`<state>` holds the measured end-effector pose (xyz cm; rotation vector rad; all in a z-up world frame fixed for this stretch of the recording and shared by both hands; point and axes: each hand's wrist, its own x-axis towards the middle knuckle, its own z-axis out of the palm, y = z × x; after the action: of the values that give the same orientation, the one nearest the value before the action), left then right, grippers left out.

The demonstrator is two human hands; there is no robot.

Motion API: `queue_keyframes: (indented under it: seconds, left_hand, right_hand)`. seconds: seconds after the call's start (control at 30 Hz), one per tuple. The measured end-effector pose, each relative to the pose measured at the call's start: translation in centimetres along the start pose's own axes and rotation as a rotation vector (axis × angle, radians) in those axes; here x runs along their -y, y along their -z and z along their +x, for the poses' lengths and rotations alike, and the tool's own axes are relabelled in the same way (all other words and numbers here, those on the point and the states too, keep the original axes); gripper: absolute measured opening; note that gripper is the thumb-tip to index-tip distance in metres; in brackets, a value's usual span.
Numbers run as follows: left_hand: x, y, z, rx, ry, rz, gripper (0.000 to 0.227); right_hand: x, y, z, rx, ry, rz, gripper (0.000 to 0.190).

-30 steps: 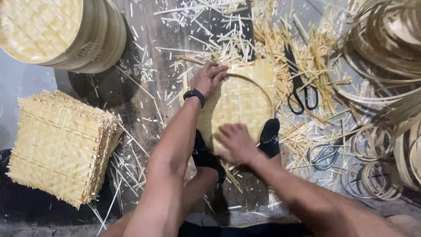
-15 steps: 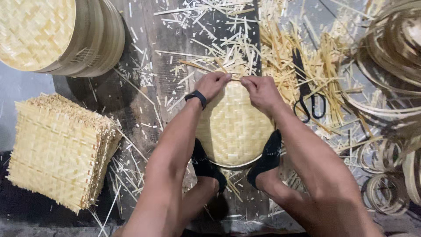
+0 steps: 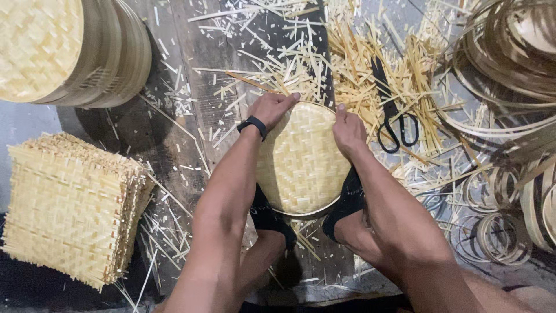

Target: The person constructs a bamboo basket by fitting a circular frame onto a woven base, trimming excess material with shears, and assembling the components by hand.

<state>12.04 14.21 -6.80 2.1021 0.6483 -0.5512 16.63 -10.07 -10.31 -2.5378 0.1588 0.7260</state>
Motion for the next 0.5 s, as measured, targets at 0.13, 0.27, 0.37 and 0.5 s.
queue_keyframes:
  seconds: [0.13, 0.27, 0.37, 0.5]
  left_hand:
    - [1.8, -1.2, 0.7, -0.04, -0.069, -0.031, 0.067]
    - [7.2, -3.4, -0.5, -0.878, -0.612, 0.21, 0.054]
    - [11.3, -4.3, -1.6, -0.577, -0.346, -0.045, 0.042]
    - [13.9, -5.0, 1.3, -0.296, 0.087, -0.196, 0.054]
  right_hand:
    - [-1.0, -0.2, 0.2, 0.019, 0.047, 0.083, 0.073]
    - [-0.8, 0.3, -0.4, 0.067, 0.101, 0.123, 0.076]
    - [-0.1, 1.1, -0.5, 0.076, 0.121, 0.168, 0.074]
    - [-0.1, 0.9, -0.5, 0.099, 0.099, 0.149, 0.076]
